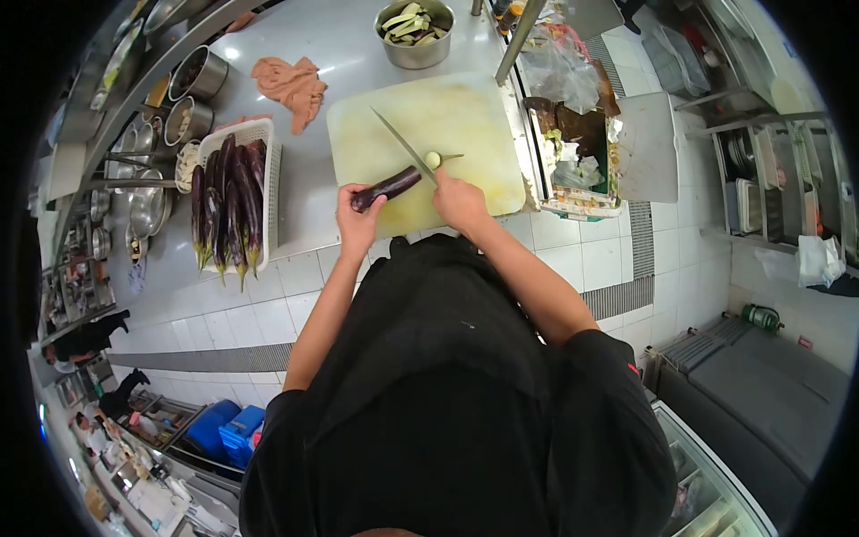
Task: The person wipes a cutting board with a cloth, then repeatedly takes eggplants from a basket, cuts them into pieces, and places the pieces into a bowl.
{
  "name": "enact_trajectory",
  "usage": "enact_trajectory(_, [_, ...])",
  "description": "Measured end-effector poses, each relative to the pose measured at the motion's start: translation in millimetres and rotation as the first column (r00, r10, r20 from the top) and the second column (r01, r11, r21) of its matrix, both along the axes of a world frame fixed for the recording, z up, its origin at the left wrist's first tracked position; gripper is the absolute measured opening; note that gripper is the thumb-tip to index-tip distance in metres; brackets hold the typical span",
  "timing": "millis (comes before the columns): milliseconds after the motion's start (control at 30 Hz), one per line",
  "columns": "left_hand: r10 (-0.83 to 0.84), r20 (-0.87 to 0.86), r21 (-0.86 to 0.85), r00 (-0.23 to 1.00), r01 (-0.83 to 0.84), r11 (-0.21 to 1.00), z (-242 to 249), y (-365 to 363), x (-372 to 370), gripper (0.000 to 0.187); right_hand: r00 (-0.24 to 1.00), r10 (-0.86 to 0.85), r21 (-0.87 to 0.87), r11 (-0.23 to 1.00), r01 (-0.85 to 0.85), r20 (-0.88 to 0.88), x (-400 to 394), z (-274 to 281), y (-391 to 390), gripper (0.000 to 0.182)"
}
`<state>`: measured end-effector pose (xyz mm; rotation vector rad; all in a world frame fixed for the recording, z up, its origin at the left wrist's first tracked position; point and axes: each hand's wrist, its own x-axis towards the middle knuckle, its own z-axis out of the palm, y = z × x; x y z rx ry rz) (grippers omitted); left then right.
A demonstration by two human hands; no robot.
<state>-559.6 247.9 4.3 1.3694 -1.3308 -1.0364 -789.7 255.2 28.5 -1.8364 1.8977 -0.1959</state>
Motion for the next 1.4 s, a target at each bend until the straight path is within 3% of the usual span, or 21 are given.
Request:
enact_trajectory(33, [0.039,0.194,-0.053,0.98,-0.029,0.998,22,-1,4,0.039,1.0,0.017,0.033,0.999,-0.017,-0.009,-3,3,2,0.024])
enact_trajectory(67, [0.034,0.202,-0.051,0.979,-0.024,0.998,40,-5,5,0.039,1.0,0.011,0.036,0.999,-0.011,-0.001,-8,0,4,0.024])
enact_trajectory(133, [0.143,0.461,-0.466,0.876,0.103,0.879,72,-17,6,0.038,1.0,-0.002,0.007,1.0,0.002,-0.029,-20,-6,7,0.029])
enact_trajectory(167, [0.124,0.533,-0.535,0.837,0.22,0.816,82,-27,1,0.035,1.0,-0.009,0.007,1.0,0.009,-0.023,-25,-8,8,0.029])
enact_trajectory(200, [0.115,0.538,-0.532,0.835,0.23,0.815,75,-35,-5,0.035,0.999,-0.024,0.034,0.999,0.026,-0.048,-29,-7,11,0.031])
enact_trajectory(367, [-0.171,0.631,-0.264,0.757,0.416,0.87,1,-49,-30,0.045,0.992,-0.02,0.084,0.996,0.031,-0.122,-36,13,27,0.03])
enact_trajectory(433, [-0.308,0.643,-0.124,0.701,0.492,0.862,0,-38,-39,0.043,0.987,-0.019,0.096,0.995,0.034,-0.16,-37,19,33,0.026])
enact_trajectory(533, [-0.372,0.672,-0.002,0.64,0.504,0.864,6,-33,-45,0.041,0.985,0.001,0.133,0.991,0.022,-0.174,-38,44,50,0.023])
enact_trajectory(633, [-0.394,0.656,0.006,0.644,0.517,0.856,8,-40,-50,0.039,0.983,0.065,0.147,0.988,-0.039,-0.172,-40,68,70,0.022])
enact_trajectory(767, [-0.405,0.642,0.014,0.652,0.517,0.856,9,-42,-50,0.04,0.995,0.047,0.21,0.977,-0.028,-0.086,-27,48,76,0.021])
enact_trajectory(833, [-0.418,0.602,-0.02,0.681,0.535,0.844,12,-45,-50,0.039,0.999,-0.011,0.102,0.995,0.007,0.037,-19,-5,63,0.023])
enact_trajectory(933, [-0.445,0.62,0.023,0.646,0.551,0.834,11,-45,-50,0.04,0.997,-0.05,0.166,0.985,0.038,0.063,-29,3,49,0.022])
enact_trajectory(1067, [-0.509,0.653,-0.011,0.561,0.678,0.735,14,-51,-66,0.042,0.928,-0.372,0.054,0.927,0.37,0.02,-116,-9,63,0.028])
enact_trajectory(1167, [-0.613,0.656,0.145,0.44,0.724,0.675,25,-61,-81,0.044,0.898,-0.44,-0.027,0.898,0.44,0.002,-163,0,81,0.036])
enact_trajectory(1233, [-0.279,0.81,-0.08,0.516,0.569,0.818,19,-68,-88,0.051,0.715,-0.527,0.325,0.849,0.417,0.46,-161,23,88,0.043])
enact_trajectory(1267, [-0.289,0.812,-0.07,0.507,0.576,0.814,14,-71,-94,0.051,0.707,-0.536,0.335,0.843,0.421,0.461,-152,21,90,0.043])
enact_trajectory(1333, [-0.088,0.898,-0.069,0.431,0.335,0.94,-4,-81,-104,0.062,0.595,-0.52,0.526,0.83,0.185,0.612,-130,16,85,0.046])
enact_trajectory(1400, [-0.115,0.906,-0.042,0.407,0.357,0.933,-10,-83,-106,0.063,0.557,-0.495,0.534,0.839,0.107,0.667,-114,3,83,0.044])
